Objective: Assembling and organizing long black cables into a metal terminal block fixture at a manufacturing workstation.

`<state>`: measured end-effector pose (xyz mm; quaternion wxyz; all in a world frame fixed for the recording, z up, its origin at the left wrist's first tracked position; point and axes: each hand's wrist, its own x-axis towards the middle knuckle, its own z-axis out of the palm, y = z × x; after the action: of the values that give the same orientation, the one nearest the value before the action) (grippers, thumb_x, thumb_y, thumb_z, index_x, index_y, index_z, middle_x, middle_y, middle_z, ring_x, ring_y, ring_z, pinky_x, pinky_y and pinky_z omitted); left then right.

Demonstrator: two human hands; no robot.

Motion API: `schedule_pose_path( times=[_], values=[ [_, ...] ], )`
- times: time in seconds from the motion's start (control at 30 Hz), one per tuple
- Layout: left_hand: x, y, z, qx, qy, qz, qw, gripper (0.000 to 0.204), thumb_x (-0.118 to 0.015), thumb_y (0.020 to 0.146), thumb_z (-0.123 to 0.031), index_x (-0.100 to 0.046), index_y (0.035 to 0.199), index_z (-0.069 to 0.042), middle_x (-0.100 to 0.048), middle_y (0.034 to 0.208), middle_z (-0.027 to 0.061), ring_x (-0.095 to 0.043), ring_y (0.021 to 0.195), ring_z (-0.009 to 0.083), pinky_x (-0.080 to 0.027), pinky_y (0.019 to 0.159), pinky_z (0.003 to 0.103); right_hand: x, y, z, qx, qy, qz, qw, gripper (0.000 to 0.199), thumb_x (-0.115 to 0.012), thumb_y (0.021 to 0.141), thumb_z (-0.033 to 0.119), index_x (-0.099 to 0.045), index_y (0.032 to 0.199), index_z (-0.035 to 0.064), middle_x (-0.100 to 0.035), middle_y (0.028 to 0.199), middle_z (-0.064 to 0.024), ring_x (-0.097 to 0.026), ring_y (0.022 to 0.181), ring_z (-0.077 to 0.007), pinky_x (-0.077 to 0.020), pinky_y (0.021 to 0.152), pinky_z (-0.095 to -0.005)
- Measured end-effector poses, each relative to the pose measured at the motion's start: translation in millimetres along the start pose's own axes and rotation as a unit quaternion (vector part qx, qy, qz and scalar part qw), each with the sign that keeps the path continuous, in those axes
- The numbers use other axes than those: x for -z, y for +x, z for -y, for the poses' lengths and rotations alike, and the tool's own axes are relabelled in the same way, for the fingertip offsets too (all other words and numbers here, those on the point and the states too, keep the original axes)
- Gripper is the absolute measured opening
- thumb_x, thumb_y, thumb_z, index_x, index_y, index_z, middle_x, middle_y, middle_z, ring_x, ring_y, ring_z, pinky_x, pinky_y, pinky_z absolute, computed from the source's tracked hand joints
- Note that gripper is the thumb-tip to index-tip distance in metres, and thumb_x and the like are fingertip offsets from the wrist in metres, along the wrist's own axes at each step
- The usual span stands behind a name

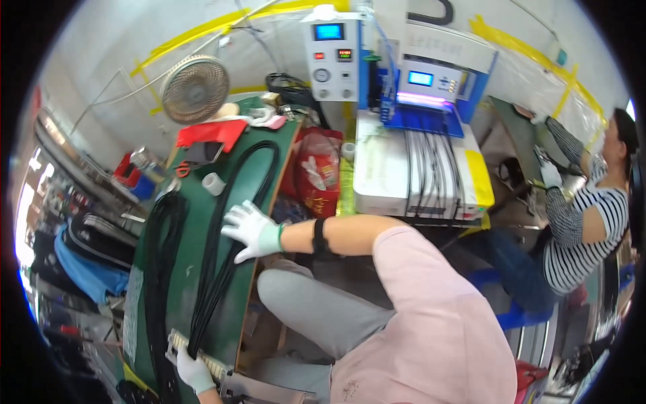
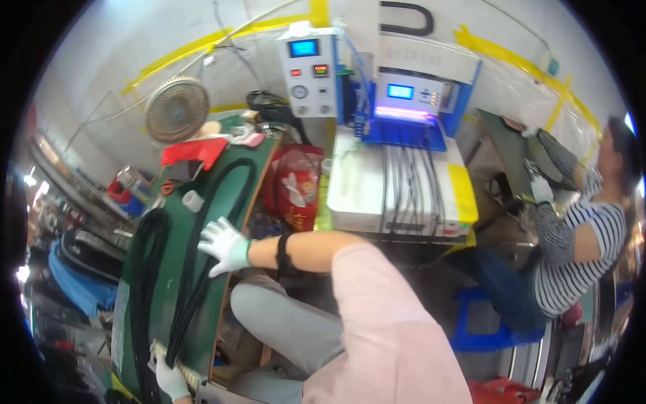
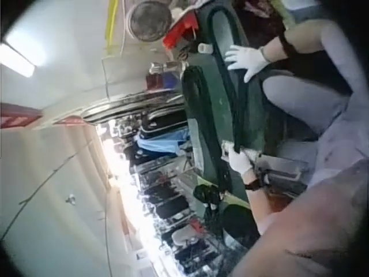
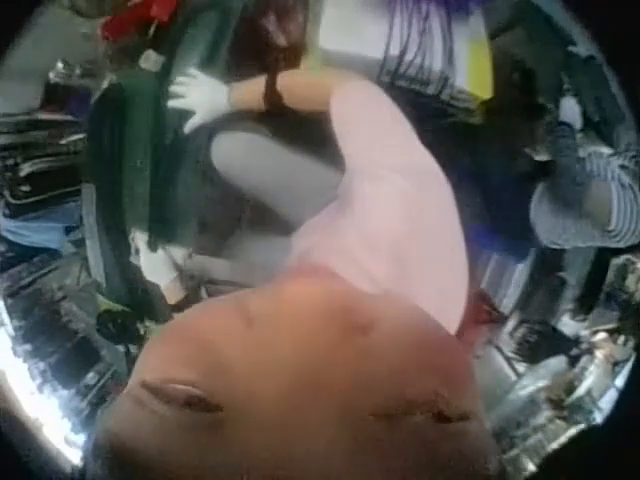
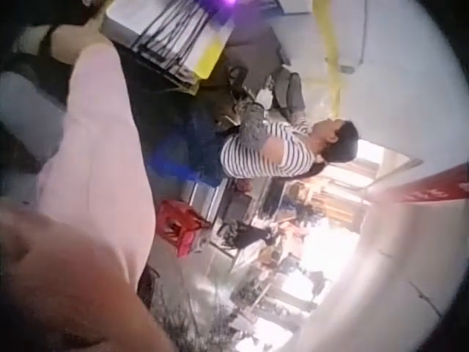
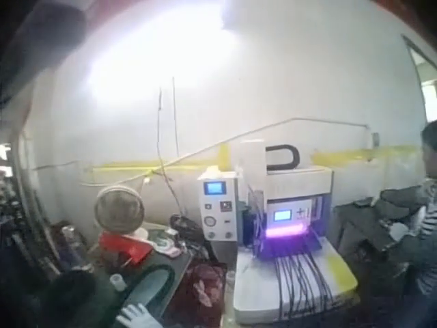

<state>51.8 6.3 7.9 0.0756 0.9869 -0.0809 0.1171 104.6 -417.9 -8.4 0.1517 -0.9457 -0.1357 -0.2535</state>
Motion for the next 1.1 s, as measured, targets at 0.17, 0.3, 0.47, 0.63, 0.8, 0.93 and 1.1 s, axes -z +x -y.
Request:
schedule_pose_path(
  times=[0.17, 0.3, 0.47, 0.63, 0.8, 0.93, 1.1],
  values=[
    [17, 4, -22, -0.011, 0.007, -0.005, 1.000, 0.052, -0.059, 0.088, -0.035, -0.056, 0.128, -0.002, -0.061, 0.120, 0.0196, -0.059, 0.108, 0.0349, -0.048, 0.090, 0.043, -15, -1, 3, -0.031, 0.000, 0.026, 0.999, 0.070, -0.063, 0.077, 0.061, -0.059, 0.125, 0.0107, -0.052, 0.134, -0.0166, -0.041, 0.131, -0.0338, -0.0194, 0.115, -0.0561],
    [50, -6, -35, 0.043, 0.010, 0.054, 0.998, 0.061, -0.050, 0.096, -0.049, -0.052, 0.133, -0.001, -0.058, 0.125, 0.0207, -0.056, 0.116, 0.0339, -0.048, 0.094, 0.045, -17, 10, 14, -0.010, 0.028, 0.022, 0.999, 0.069, -0.063, 0.077, 0.061, -0.060, 0.124, 0.0106, -0.052, 0.134, -0.0166, -0.040, 0.132, -0.0335, -0.0180, 0.116, -0.0561],
    [29, 8, -49, 0.028, -0.009, 0.077, 0.997, 0.058, -0.048, 0.097, -0.046, -0.051, 0.134, -0.002, -0.059, 0.125, 0.0207, -0.057, 0.113, 0.0338, -0.048, 0.092, 0.045, -19, -5, 2, -0.021, 0.019, 0.028, 0.999, 0.068, -0.063, 0.077, 0.061, -0.060, 0.123, 0.0106, -0.052, 0.133, -0.0159, -0.040, 0.132, -0.0334, -0.0182, 0.116, -0.0563],
    [32, 9, -48, 0.007, 0.003, 0.046, 0.999, 0.054, -0.047, 0.096, -0.042, -0.052, 0.134, -0.005, -0.059, 0.124, 0.0210, -0.058, 0.106, 0.0341, -0.049, 0.090, 0.045, -29, 0, 4, -0.007, 0.017, 0.002, 1.000, 0.068, -0.062, 0.077, 0.062, -0.062, 0.123, 0.0115, -0.053, 0.132, -0.0154, -0.041, 0.131, -0.0324, -0.0174, 0.116, -0.0565],
    [30, 12, -44, -0.011, 0.013, 0.019, 1.000, 0.050, -0.047, 0.096, -0.038, -0.052, 0.135, -0.007, -0.060, 0.124, 0.0213, -0.060, 0.099, 0.0345, -0.049, 0.087, 0.045, -27, 2, 6, -0.002, 0.016, 0.007, 1.000, 0.068, -0.060, 0.078, 0.063, -0.062, 0.124, 0.0122, -0.053, 0.132, -0.0151, -0.040, 0.131, -0.0321, -0.0167, 0.115, -0.0568],
    [26, 11, -38, -0.021, 0.025, 0.004, 0.999, 0.048, -0.046, 0.096, -0.035, -0.052, 0.136, -0.009, -0.060, 0.123, 0.0215, -0.061, 0.094, 0.0347, -0.050, 0.085, 0.045, -22, 3, 7, -0.007, 0.022, 0.034, 0.999, 0.069, -0.062, 0.078, 0.061, -0.059, 0.126, 0.0112, -0.051, 0.136, -0.0161, -0.039, 0.133, -0.0337, -0.0179, 0.116, -0.0566],
    [13, 8, -28, -0.034, 0.035, -0.008, 0.999, 0.045, -0.046, 0.096, -0.031, -0.052, 0.137, -0.011, -0.061, 0.123, 0.0218, -0.062, 0.087, 0.0351, -0.050, 0.082, 0.045, -24, 5, 2, -0.006, 0.014, 0.041, 0.999, 0.068, -0.062, 0.078, 0.061, -0.059, 0.126, 0.0117, -0.050, 0.136, -0.0161, -0.040, 0.133, -0.0337, -0.0180, 0.116, -0.0562]
  ],
)
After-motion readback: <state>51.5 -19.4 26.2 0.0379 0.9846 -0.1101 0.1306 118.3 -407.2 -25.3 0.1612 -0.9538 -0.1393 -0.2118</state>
